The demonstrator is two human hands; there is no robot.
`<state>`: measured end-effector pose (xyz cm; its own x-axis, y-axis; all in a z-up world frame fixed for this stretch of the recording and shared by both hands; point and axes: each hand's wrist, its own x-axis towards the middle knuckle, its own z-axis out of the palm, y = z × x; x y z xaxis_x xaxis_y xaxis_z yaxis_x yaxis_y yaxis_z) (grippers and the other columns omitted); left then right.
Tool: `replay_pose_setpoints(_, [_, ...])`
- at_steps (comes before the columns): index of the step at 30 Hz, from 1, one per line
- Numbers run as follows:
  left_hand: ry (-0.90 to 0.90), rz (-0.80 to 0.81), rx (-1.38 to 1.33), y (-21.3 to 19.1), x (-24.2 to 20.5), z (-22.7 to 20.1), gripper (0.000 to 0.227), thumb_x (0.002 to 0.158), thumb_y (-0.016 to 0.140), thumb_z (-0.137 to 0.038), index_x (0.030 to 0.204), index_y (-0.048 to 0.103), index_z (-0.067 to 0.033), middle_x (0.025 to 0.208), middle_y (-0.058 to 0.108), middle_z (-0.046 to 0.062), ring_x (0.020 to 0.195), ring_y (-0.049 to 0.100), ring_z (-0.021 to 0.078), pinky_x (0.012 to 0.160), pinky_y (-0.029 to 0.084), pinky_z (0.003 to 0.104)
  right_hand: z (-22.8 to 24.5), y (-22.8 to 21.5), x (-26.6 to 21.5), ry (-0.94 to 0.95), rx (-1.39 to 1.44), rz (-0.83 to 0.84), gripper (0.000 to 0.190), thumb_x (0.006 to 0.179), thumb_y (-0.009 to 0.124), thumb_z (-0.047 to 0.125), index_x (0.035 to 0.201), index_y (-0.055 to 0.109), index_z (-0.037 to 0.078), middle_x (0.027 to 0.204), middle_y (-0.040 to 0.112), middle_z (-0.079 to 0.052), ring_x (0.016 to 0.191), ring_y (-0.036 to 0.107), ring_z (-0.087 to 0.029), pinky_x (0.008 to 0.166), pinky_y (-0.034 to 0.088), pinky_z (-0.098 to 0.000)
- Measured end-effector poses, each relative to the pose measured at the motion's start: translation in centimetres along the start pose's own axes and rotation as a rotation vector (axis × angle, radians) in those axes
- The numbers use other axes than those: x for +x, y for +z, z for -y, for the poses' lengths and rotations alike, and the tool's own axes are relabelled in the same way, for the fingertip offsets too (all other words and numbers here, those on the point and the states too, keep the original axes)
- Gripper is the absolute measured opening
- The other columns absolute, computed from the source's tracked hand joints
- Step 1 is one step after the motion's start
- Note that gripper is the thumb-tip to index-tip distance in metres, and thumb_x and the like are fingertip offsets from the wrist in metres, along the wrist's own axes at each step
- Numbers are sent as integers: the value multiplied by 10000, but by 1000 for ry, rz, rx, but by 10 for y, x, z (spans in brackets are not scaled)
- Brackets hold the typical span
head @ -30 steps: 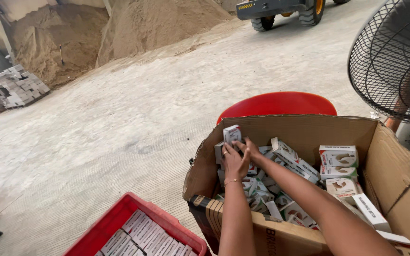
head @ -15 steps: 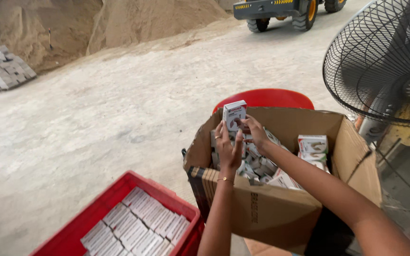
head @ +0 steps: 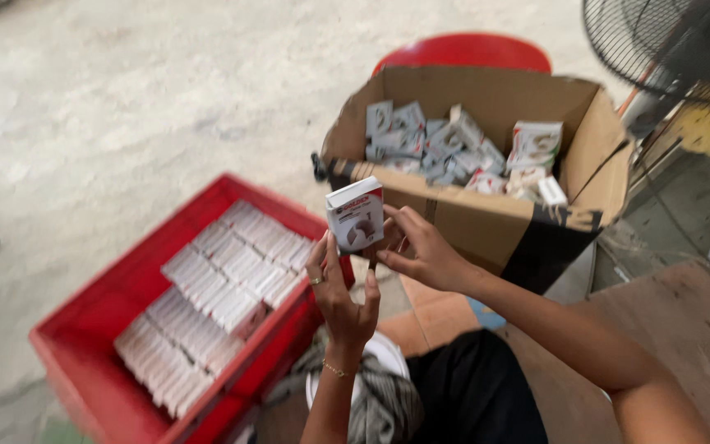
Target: The person sits on the floor and wipes small white boxes with a cloth. They pick up a box from a red crate, wipe it, and place it into a cardboard box. This process is repeated multiple times.
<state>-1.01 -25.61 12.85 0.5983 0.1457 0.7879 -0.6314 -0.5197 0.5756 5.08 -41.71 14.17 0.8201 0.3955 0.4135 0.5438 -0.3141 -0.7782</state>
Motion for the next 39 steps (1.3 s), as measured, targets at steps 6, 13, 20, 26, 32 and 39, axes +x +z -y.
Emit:
replay_pose_setpoints(6, [-129, 50, 169, -57, -122, 8, 641, 759, 578, -152, 1297, 391, 142, 1245, 360, 276, 1125, 460, 389, 918, 445, 377, -13, 95, -73, 38, 88, 189, 609, 842, 641, 295, 1291, 418, -51, 913, 515, -134, 630, 613, -218, 566, 515, -291])
replay_pose_setpoints(13, [-480, 133, 362, -82, -243, 23, 714, 715, 646, -222, 1309, 402, 89, 1193, 394, 250, 1032, 464, 389, 900, 408, 453, -51, 161, -148, 188, -17, 510, 585, 850, 592, 320, 1230, 461, -105, 897, 558, -191, 669, 638, -269, 587, 514, -358])
replay_pose_setpoints(20, [-595, 260, 503, -104, -223, 33, 952, 520, 794, -499, 1291, 417, -86, 1185, 407, 139, 1098, 402, 340, 919, 344, 485, -72, 173, -125, -56, -595, 413, 230, 786, 511, 212, 947, 620, 88, 817, 521, -108, 775, 560, -312, 681, 464, -406])
replay_pose_setpoints(26, [-675, 456, 373, -101, -179, 14, 1411, 373, 837, -591, 1424, 128, 27, 1450, 161, 298, 1336, 136, 497, 1051, 95, 657, -106, 200, -91, -288, -489, 361, 377, 728, 674, 141, 1100, 613, 156, 950, 546, -64, 876, 536, -285, 758, 456, -390])
replay_pose_setpoints(32, [-736, 541, 422, -93, -183, 18, 1425, 381, 850, -552, 1445, 77, -5, 1473, 122, 275, 1369, 109, 447, 1046, 57, 657, -127, 210, -82, -186, -383, 212, 245, 718, 685, 153, 956, 627, 148, 794, 526, -57, 775, 579, -277, 725, 488, -374])
replay_pose_setpoints(39, [-744, 576, 459, -90, -186, 62, 1314, 424, 863, -445, 1442, 115, -82, 1450, 349, 150, 1393, 244, 298, 1057, 53, 647, -126, 189, -90, -167, -53, -230, 225, 533, 679, 33, 630, 489, 105, 886, 601, -9, 765, 602, -253, 714, 484, -343])
